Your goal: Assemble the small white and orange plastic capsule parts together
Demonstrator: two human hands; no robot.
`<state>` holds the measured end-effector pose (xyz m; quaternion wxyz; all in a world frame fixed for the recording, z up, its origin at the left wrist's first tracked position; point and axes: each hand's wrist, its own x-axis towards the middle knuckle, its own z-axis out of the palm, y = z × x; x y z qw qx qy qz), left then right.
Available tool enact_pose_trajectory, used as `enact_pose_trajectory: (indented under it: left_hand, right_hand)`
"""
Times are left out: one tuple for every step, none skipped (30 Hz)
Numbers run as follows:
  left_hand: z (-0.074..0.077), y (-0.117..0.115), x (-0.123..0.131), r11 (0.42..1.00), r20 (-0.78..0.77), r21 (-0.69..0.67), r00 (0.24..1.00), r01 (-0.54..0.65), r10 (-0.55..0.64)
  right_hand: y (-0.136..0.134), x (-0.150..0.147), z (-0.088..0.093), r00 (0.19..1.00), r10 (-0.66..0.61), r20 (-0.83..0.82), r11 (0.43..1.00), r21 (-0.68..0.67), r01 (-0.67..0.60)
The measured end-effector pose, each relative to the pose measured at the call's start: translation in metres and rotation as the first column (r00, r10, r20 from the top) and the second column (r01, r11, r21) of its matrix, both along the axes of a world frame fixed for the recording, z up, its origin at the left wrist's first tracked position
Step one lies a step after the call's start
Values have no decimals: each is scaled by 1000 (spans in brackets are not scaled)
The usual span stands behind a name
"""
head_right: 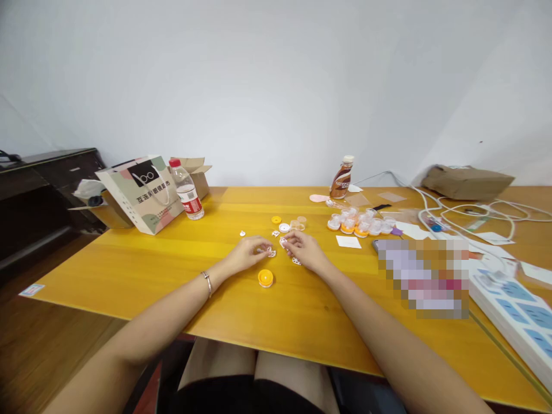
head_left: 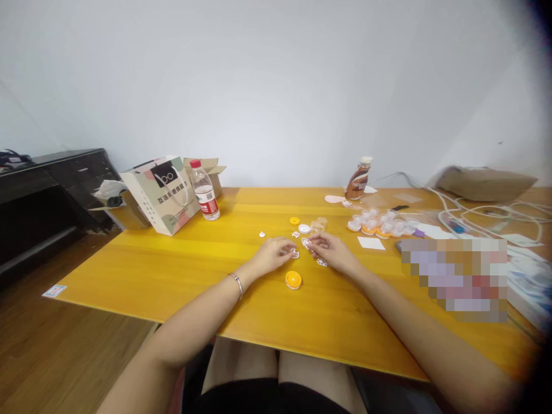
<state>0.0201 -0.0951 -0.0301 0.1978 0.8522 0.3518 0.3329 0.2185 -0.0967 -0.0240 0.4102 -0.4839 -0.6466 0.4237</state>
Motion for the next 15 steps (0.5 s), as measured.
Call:
enact_pose_trajectory:
  left_hand:
    - [-1, 1, -1, 999, 52, -39, 999, -15, 17]
    - [-2, 2, -1, 996, 100, -78, 994, -32, 40]
    - [-3, 3, -1, 992, 142, -117, 988, -48, 64]
    - [-3, 4, -2, 986, 181, -157, 980, -56, 85]
    - [-3, 5, -1, 979, 218, -199, 971, -53, 97]
    - [-3, 6, -1, 970, 255, -239, 961, -42, 104]
    - [-1, 6, -1, 961, 293, -274, 950, -27, 110]
    - [0, 6, -1, 953, 331, -304, 937, -6, 112]
    - [2, 5, 0, 944, 370, -328, 922, 16, 113]
    - [5, 4, 0, 936, 404, -349, 908, 41, 111]
    - [7, 3, 1, 928, 434, -366, 895, 68, 106]
    - [9, 1, 1, 921, 458, -378, 884, 96, 96]
    - [10, 0, 1, 915, 477, -384, 875, 123, 83]
    - [11, -1, 2, 913, 488, -381, 870, 142, 69]
    - [12, -3, 2, 916, 490, -371, 870, 151, 55]
  right_hand:
    - [-1, -1, 2, 999, -1, -42, 1000, -32, -1]
    - [-3, -2, 3, 996, -4, -85, 998, -60, -1]
    - [-4, -4, 4, 992, -8, -126, 996, -85, -3]
    - [-5, -5, 4, 986, -13, -165, 994, -109, -5]
    - [-6, -6, 3, 979, -20, -202, 991, -132, -7]
    - [-6, -7, 3, 971, -30, -238, 988, -157, -7]
    - [-7, -8, 2, 961, -42, -274, 983, -181, -9]
    - [-7, -9, 1, 950, -52, -309, 979, -204, -13]
    - [-7, -10, 0, 938, -57, -342, 974, -226, -23]
    - [-8, -10, -1, 927, -58, -370, 969, -245, -37]
    - [-8, -11, -1, 917, -54, -395, 964, -261, -55]
    - [-9, -12, 0, 909, -48, -415, 959, -274, -74]
    - [-10, -12, 0, 901, -39, -431, 954, -285, -95]
    - [-11, -13, 1, 896, -29, -443, 949, -294, -114]
    - [-12, -14, 2, 892, -19, -451, 945, -299, -130]
